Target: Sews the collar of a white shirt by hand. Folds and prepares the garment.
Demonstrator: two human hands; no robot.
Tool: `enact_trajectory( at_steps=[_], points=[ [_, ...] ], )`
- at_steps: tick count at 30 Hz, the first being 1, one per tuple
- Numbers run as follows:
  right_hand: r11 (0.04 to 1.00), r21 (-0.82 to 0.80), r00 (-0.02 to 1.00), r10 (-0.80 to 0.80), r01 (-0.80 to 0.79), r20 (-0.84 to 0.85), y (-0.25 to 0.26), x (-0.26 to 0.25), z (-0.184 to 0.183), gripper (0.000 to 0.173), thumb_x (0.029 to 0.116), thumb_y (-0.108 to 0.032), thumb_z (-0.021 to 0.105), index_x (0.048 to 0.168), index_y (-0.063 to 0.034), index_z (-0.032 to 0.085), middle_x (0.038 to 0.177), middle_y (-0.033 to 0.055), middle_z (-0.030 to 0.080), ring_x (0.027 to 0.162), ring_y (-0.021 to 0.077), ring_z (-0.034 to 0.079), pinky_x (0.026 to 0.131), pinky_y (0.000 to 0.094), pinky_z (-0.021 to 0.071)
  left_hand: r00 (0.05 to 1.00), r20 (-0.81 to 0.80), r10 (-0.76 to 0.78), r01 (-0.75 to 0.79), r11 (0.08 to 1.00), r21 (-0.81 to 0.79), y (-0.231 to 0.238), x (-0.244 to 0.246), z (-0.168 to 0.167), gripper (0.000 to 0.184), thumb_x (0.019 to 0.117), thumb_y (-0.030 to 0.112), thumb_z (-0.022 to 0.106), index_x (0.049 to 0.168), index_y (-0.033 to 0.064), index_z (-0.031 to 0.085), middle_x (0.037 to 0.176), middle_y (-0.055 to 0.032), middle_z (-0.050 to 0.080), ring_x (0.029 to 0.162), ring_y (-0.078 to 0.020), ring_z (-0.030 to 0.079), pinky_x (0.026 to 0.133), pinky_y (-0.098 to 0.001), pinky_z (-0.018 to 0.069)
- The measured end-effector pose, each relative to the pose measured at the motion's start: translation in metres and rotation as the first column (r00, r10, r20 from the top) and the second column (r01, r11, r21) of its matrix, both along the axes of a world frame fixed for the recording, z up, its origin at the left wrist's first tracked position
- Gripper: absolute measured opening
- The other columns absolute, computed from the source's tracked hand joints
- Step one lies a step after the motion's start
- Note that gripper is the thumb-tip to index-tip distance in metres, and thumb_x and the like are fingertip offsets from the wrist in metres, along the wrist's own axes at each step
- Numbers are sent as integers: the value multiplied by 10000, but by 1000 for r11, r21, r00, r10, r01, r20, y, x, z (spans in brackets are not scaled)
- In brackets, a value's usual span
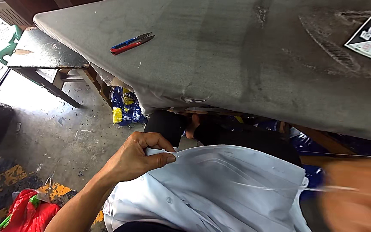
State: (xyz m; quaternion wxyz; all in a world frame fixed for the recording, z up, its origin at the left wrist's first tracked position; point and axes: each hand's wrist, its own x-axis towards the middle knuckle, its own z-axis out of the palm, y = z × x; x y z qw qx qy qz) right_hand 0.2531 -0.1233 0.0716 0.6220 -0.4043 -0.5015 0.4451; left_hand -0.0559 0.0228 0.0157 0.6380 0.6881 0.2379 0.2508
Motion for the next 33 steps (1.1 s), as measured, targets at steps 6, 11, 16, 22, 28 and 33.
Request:
enact_trajectory(
  at_steps=[6,11,16,22,28,33],
  points=[
    [998,-30,909,54,-46,414,31,-82,-52,141,1024,-162,632,1024,-61,730,881,-15,734,709,14,672,605,159,574,1000,20,-14,13,1000,21,0,-1,1,114,953,108,723,1012,12,739,881,3,707,759,-12,637,678,-173,538],
    [1000,9,864,-17,15,503,36,-89,-59,165,1021,-181,632,1011,-73,757,905,-13,739,760,3,670,649,150,560,999,34,-39,37,998,60,2,-4,0,117,956,110,718,1013,11,745,912,-3,683,811,-20,629,719,-178,538],
    [998,52,825,-46,20,564,36,-91,-59,161,1013,-174,639,1006,-77,768,904,-5,736,776,-12,648,674,132,527,997,52,-51,48,996,74,3,-6,-2,116,956,106,717,1009,8,748,915,-3,676,832,-22,625,739,-177,534],
    [997,67,812,-60,26,581,37,-92,-57,159,1009,-166,637,1011,-73,767,898,-1,733,776,-13,644,677,128,520,998,50,-50,46,996,76,3,-5,0,114,953,104,720,1008,8,750,917,-5,675,842,-28,624,745,-180,533],
    [997,70,801,-60,22,596,37,-92,-55,165,1011,-157,622,1013,-74,765,882,-2,728,752,-24,625,658,115,501,998,51,-48,44,996,81,3,-5,1,114,951,103,722,1007,8,750,913,-2,674,835,-23,622,741,-177,530],
    [998,59,800,-53,22,598,38,-94,-54,165,1003,-152,616,1013,-69,758,853,-6,714,715,-28,607,632,112,491,997,55,-46,42,997,68,3,-5,2,103,949,98,723,994,8,744,908,2,673,821,-21,621,731,-177,531]
  ],
)
